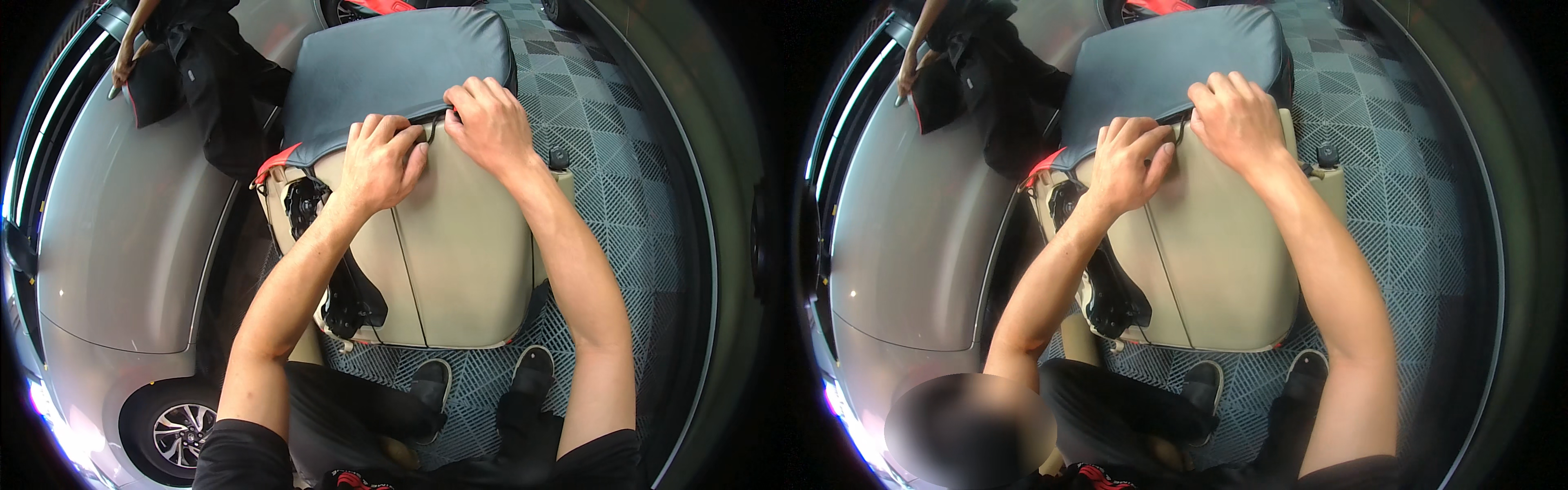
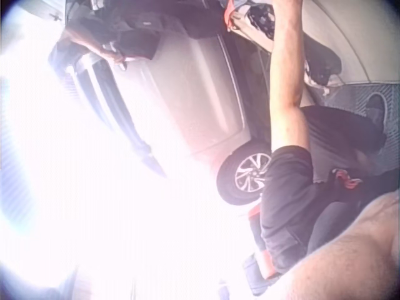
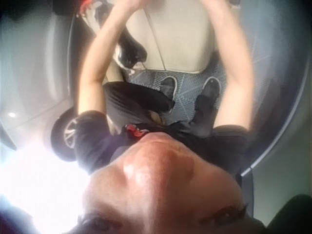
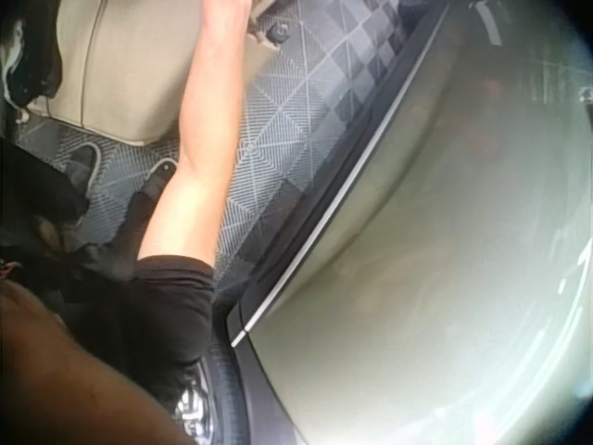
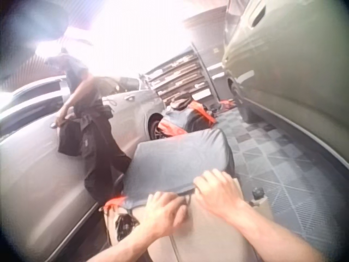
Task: The person installs a two-tone car seat cover onto a beige car seat. They thread and tighten elastic straps around the seat edges, flip the seat to access the underside, and secure additional straps to hold the cover in place.
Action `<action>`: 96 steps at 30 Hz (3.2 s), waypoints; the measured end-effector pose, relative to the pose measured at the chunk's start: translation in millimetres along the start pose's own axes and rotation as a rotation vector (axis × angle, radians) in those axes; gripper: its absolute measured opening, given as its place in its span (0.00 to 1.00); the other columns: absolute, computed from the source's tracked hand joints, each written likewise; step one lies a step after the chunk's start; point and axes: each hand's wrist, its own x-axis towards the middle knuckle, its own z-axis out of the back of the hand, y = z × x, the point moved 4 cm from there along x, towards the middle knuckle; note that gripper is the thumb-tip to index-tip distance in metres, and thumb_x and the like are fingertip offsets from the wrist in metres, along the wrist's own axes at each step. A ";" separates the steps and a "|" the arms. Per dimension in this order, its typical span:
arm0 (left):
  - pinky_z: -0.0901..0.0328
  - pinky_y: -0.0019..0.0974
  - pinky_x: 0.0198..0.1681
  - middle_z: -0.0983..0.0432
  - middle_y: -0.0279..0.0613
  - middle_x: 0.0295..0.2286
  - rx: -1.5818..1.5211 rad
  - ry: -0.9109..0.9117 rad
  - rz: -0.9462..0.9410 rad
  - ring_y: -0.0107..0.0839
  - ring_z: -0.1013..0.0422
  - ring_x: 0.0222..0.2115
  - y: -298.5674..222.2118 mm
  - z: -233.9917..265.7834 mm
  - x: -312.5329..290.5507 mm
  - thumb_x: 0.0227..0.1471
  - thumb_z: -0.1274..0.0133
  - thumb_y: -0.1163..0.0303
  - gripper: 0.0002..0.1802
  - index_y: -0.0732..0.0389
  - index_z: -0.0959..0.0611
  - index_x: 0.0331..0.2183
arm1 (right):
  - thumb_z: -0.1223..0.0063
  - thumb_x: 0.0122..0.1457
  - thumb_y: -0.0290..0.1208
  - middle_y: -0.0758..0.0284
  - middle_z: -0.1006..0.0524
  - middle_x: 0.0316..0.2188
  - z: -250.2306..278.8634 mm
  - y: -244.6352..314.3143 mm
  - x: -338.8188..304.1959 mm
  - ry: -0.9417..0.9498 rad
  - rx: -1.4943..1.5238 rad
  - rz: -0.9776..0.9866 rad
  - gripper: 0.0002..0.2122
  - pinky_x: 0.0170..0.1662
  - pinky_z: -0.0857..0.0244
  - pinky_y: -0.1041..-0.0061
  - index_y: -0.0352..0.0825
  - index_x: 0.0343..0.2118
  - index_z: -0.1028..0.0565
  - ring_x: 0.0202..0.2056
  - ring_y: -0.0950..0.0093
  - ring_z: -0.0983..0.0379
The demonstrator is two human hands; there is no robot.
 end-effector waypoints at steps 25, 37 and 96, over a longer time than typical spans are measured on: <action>0.28 0.47 0.35 0.24 0.45 0.32 -0.131 0.083 -0.016 0.48 0.24 0.31 48.4 -26.2 55.2 0.47 0.41 0.77 0.10 0.60 0.22 0.35 | 0.35 0.49 0.35 0.71 0.24 0.28 -0.1 10.8 10.3 0.022 -0.050 -0.003 0.08 0.39 0.32 0.65 0.39 0.26 0.22 0.34 0.68 0.26; 0.34 0.31 0.33 0.24 0.33 0.32 -0.603 0.305 0.367 0.22 0.34 0.28 56.4 -7.4 36.4 0.52 0.36 0.68 0.17 0.62 0.17 0.44 | 0.40 0.54 0.29 0.62 0.18 0.31 -24.9 10.0 28.4 0.273 -0.091 -0.165 0.04 0.43 0.31 0.59 0.36 0.31 0.22 0.35 0.62 0.19; 0.30 0.42 0.38 0.23 0.50 0.30 -0.356 0.154 0.132 0.44 0.25 0.31 47.0 -2.9 32.4 0.52 0.37 0.68 0.13 0.64 0.19 0.37 | 0.46 0.56 0.28 0.51 0.18 0.37 -37.1 16.2 56.6 0.504 -0.158 -0.273 0.10 0.46 0.26 0.56 0.34 0.39 0.19 0.42 0.53 0.19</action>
